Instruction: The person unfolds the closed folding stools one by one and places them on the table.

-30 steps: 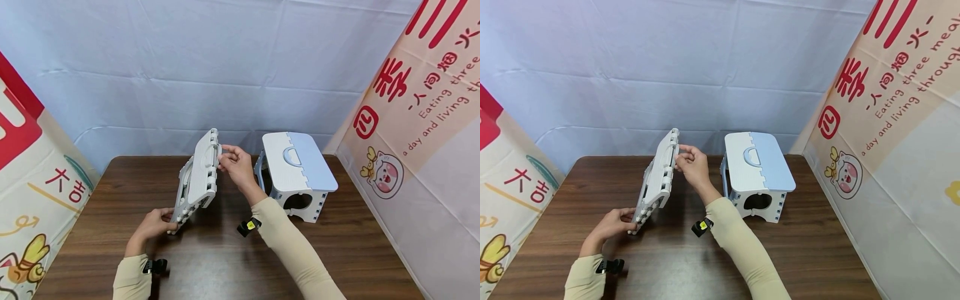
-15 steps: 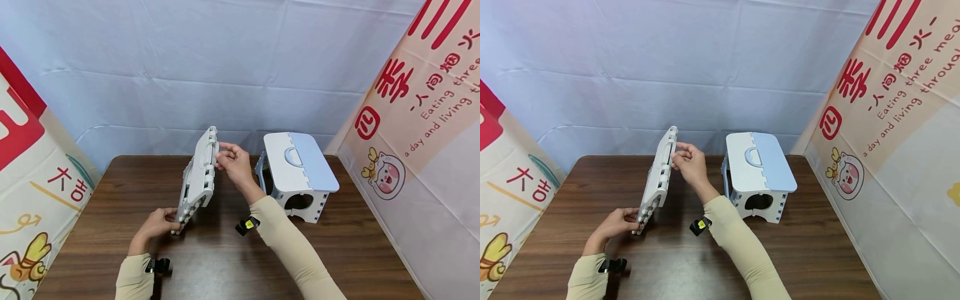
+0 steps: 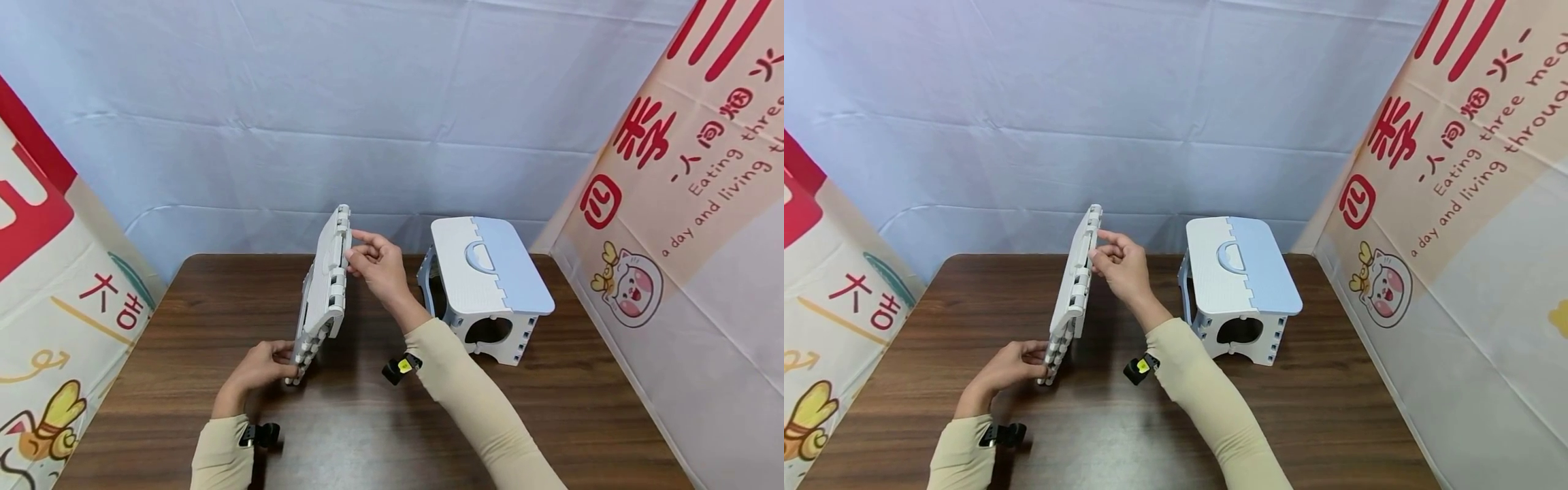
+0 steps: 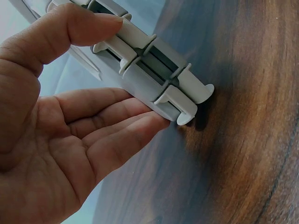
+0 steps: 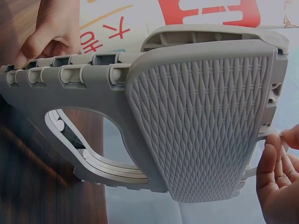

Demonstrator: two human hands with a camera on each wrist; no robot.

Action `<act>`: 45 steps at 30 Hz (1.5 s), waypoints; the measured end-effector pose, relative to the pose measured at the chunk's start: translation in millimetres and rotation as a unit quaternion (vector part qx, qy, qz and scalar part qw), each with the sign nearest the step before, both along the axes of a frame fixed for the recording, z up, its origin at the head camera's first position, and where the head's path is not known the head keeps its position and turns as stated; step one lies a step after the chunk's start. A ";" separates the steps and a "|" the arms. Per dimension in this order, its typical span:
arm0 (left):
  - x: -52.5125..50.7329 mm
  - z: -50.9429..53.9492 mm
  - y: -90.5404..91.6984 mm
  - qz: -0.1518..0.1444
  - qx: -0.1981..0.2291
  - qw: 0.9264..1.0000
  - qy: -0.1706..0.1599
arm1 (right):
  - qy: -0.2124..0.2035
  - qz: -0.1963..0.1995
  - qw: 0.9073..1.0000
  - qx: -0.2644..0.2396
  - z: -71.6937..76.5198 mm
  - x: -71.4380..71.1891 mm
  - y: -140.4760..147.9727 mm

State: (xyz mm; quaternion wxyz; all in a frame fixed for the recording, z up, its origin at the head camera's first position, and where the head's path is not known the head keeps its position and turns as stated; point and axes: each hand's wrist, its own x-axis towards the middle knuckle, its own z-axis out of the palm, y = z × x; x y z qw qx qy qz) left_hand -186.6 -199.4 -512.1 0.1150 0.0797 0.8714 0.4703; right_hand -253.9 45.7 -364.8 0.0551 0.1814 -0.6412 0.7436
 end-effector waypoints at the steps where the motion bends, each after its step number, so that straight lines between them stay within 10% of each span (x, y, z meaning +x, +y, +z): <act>1: 0.2 0.1 0.3 -0.001 0.003 1.000 0.000 | 0.002 0.001 1.000 0.002 0.5 -0.1 -0.7; 45: -1.5 -11.6 6.1 -0.068 0.116 0.990 -0.030 | 0.024 0.028 0.995 0.094 10.9 -1.7 -32.8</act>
